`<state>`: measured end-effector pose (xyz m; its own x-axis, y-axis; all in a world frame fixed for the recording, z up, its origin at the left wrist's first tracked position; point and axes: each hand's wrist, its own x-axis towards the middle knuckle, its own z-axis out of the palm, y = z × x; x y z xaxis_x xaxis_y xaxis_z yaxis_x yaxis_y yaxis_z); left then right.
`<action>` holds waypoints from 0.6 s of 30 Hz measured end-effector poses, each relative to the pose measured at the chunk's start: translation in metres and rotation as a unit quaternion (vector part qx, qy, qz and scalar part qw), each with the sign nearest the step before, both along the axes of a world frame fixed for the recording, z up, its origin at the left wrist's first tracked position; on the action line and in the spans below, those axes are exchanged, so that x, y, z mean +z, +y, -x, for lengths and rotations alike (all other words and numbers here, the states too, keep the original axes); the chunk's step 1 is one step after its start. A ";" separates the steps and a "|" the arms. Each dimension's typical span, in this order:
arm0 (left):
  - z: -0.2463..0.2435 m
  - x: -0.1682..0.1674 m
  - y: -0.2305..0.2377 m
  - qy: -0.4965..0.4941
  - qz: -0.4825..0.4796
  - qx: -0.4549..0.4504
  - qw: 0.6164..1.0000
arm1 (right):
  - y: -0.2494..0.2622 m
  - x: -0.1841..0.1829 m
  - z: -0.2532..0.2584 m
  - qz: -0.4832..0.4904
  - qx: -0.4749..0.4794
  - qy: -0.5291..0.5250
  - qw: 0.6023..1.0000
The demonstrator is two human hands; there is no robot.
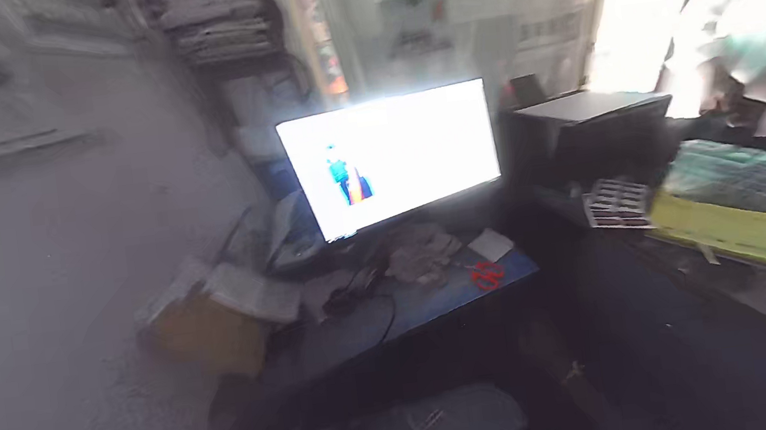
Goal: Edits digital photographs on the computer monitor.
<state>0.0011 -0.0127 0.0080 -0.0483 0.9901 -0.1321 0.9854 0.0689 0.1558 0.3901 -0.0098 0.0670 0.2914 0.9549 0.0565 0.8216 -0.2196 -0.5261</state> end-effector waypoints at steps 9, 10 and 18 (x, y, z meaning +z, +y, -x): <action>0.007 -0.019 0.020 -0.013 0.032 0.058 0.998 | 0.021 -0.063 -0.027 -0.096 0.064 -0.123 0.986; 0.008 -0.019 0.021 -0.009 0.031 0.055 0.998 | 0.023 -0.067 -0.029 -0.096 0.062 -0.137 0.984; 0.009 -0.015 0.019 -0.035 0.030 0.061 0.997 | 0.021 -0.073 -0.030 -0.097 0.071 -0.135 0.983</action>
